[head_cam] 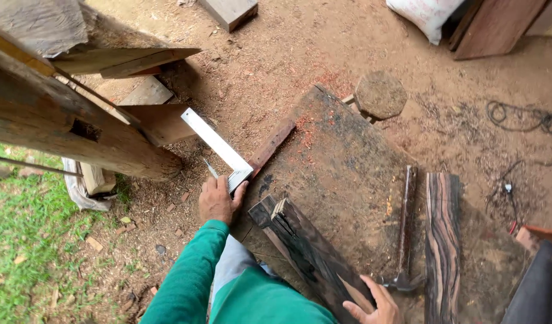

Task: Measuring and marking pieces of patterned wood with a square and pencil on a workbench.

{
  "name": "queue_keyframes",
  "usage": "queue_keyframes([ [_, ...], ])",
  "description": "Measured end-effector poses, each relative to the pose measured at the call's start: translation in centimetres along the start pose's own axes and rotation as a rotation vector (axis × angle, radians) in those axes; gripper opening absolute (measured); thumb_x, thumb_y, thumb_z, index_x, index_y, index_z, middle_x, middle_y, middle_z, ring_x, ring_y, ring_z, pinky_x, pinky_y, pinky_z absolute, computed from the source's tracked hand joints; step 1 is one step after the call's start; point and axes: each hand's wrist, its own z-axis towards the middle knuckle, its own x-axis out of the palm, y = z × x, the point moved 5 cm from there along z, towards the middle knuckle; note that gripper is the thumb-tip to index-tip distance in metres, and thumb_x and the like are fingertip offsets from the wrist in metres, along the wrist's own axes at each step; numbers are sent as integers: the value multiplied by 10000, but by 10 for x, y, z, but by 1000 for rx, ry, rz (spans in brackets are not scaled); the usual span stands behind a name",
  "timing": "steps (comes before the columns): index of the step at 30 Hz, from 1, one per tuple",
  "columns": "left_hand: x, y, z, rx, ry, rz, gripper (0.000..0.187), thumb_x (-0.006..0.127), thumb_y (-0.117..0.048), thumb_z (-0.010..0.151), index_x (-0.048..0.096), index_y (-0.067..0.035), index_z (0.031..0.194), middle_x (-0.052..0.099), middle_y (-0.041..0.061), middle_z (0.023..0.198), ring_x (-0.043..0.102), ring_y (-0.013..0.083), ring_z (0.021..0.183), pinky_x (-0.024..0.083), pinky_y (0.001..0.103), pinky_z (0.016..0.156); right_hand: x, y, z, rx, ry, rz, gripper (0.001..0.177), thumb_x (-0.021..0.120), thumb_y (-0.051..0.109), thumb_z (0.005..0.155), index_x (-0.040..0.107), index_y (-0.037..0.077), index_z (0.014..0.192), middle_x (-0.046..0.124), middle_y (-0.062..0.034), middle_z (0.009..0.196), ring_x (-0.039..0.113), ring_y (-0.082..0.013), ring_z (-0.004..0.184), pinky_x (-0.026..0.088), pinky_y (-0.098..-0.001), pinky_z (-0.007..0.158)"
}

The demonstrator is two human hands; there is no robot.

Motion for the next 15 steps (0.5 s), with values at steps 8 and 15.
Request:
queue_keyframes([
  [8,-2,0,1,10,44,4,489,741,-550,861,647,-94,1014,594,145,951,605,342,878,515,470,704,-16,70,-30,-6,-153,-95,1007,872,654,560,590,170,1397,665,-129,1200,643,-315,1157,515,-444,978],
  [15,-8,-2,4,58,10,-71,479,739,-521,871,633,-79,1022,589,151,970,594,353,908,508,474,733,-12,107,-56,-12,-514,-292,1008,849,706,488,591,182,1310,574,-128,1203,547,-370,1154,428,-513,1002],
])
